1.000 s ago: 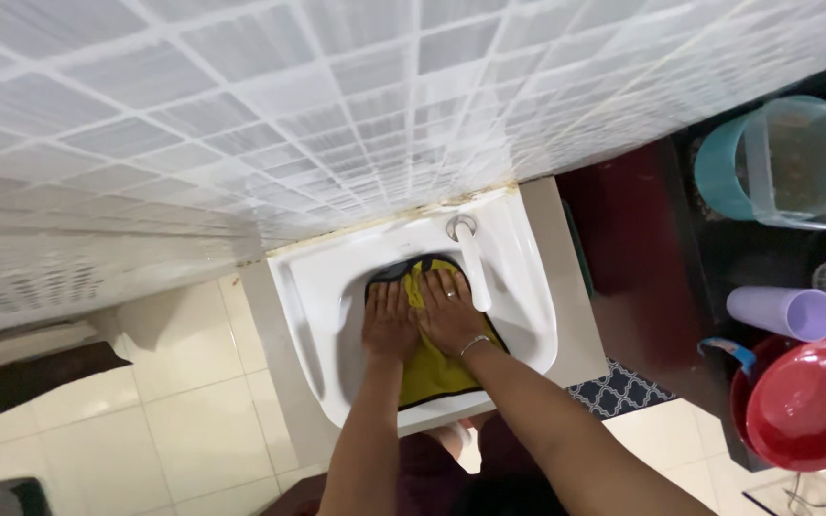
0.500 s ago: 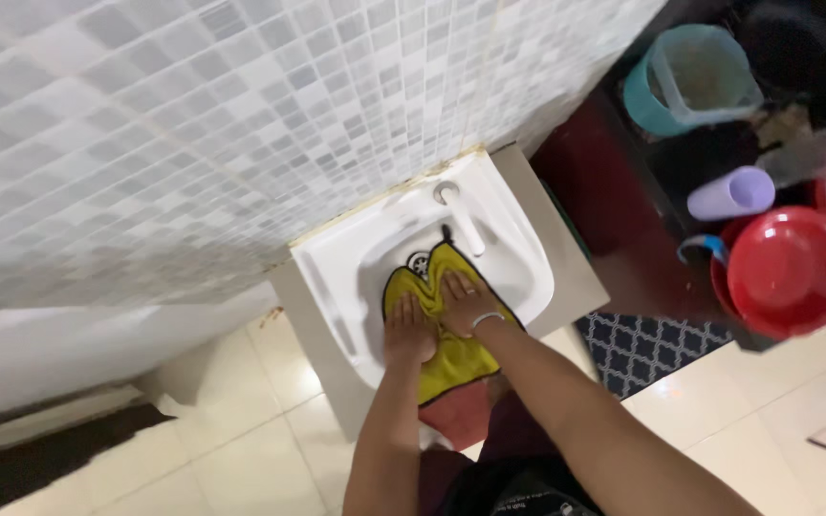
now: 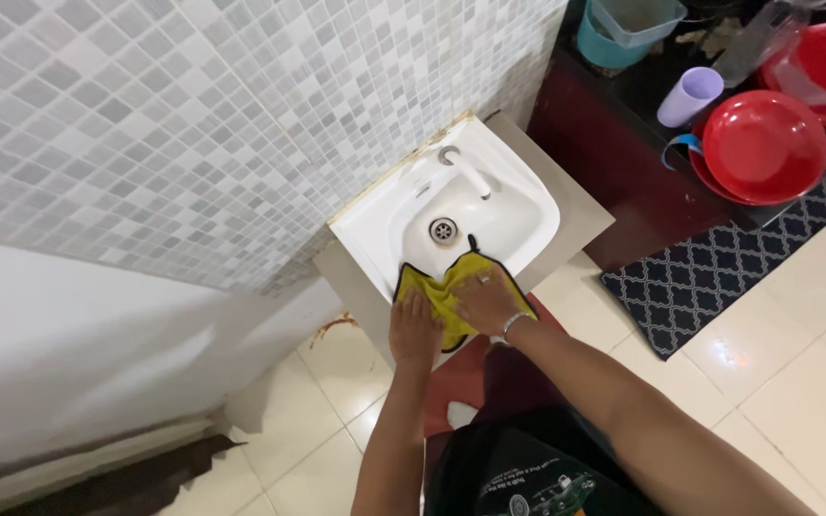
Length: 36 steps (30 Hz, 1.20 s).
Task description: The person cleans the edges and basin of a small white sink by hand with a yellow cloth.
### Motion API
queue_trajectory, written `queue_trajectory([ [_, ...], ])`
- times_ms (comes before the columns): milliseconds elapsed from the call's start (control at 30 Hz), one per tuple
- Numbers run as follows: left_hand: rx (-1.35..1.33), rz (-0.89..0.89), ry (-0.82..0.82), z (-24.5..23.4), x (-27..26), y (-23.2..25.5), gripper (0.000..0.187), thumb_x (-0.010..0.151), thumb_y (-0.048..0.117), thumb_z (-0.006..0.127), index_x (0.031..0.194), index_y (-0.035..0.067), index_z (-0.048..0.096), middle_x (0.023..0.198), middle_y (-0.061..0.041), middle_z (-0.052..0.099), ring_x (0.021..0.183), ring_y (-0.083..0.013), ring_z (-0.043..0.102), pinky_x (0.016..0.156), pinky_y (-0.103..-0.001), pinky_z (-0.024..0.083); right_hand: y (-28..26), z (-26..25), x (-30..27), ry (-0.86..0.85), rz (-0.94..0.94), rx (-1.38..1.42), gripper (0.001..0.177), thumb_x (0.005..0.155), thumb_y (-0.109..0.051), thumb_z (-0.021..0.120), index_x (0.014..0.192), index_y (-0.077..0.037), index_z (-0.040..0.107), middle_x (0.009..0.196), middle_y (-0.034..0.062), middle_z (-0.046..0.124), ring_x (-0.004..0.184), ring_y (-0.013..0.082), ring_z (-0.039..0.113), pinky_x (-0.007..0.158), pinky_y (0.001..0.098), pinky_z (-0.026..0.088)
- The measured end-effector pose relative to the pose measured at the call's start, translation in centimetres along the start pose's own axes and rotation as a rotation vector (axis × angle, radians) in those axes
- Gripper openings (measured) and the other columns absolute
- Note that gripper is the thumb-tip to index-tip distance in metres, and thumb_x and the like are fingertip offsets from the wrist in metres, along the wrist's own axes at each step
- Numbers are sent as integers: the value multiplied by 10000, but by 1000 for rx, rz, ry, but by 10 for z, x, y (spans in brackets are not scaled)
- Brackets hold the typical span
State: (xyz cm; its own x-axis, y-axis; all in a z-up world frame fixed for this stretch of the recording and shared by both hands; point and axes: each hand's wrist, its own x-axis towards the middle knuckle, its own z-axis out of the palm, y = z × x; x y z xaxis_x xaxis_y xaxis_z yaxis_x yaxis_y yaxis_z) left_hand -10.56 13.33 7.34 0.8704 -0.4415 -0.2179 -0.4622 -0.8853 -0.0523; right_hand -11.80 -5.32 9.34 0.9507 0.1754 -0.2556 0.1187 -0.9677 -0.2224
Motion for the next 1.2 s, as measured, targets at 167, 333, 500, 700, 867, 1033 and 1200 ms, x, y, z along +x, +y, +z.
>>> queue_trajectory([
  [167, 40, -47, 173, -15, -12, -37, 641, 974, 415, 474, 1566, 195, 364, 1649, 43, 285, 1507, -205, 253, 1150, -619, 254, -42, -30, -8, -172, -29, -7, 562, 1013, -455, 457, 1502, -178, 439, 1451, 159, 512, 1385, 372, 430, 1150, 615, 207],
  [333, -124, -203, 80, -26, 12, -80, 639, 985, 417, 462, 1573, 187, 360, 1659, -19, 256, 1520, -300, 231, 1149, -636, 268, -72, -23, 19, -245, 6, 153, 824, 986, -542, 504, 1575, -25, 248, 1501, 245, 432, 1402, 403, 407, 1179, 593, 219],
  [500, -536, -447, 236, -18, 0, -124, 587, 967, 294, 554, 1494, 59, 449, 1668, -218, 223, 1515, -379, 328, 1144, -515, 404, -92, 14, 91, -257, 203, 456, 1079, 898, -538, 627, 1543, 130, 77, 1630, 341, 155, 1535, 433, 181, 1198, 524, 211],
  [700, -764, -597, 170, -10, -9, -148, 595, 953, 192, 608, 1477, -26, 429, 1685, -247, 121, 1500, -419, 296, 1120, -458, 412, -105, 10, 181, -133, 379, 627, 1351, 741, -530, 829, 1508, 244, 30, 1611, 435, 51, 1551, 508, 75, 1291, 464, 135],
  [867, -836, -592, 212, 6, -9, -156, 594, 951, 174, 615, 1478, -41, 444, 1689, -249, 112, 1516, -426, 259, 1181, -464, 344, -127, -28, 231, -1, 664, 695, 1424, 673, -621, 821, 1511, 192, 8, 1628, 371, 51, 1549, 452, 111, 1256, 467, 184],
  [1033, -933, -550, 210, -3, 0, -168, 577, 938, 155, 607, 1459, -43, 455, 1691, -248, 108, 1525, -413, 258, 1169, -449, 349, -146, -34, 223, 134, 668, 629, 1334, 738, -628, 785, 1525, 169, 60, 1614, 400, 70, 1512, 486, 182, 1219, 498, 255],
  [1200, -967, -354, 259, -10, -1, -187, 595, 936, 146, 605, 1478, -50, 459, 1673, -280, 133, 1520, -432, 251, 1174, -457, 346, -156, -24, 191, 48, 460, 371, 914, 895, -380, 711, 1587, -78, 196, 1606, 410, 76, 1514, 520, 193, 1149, 543, 339],
])
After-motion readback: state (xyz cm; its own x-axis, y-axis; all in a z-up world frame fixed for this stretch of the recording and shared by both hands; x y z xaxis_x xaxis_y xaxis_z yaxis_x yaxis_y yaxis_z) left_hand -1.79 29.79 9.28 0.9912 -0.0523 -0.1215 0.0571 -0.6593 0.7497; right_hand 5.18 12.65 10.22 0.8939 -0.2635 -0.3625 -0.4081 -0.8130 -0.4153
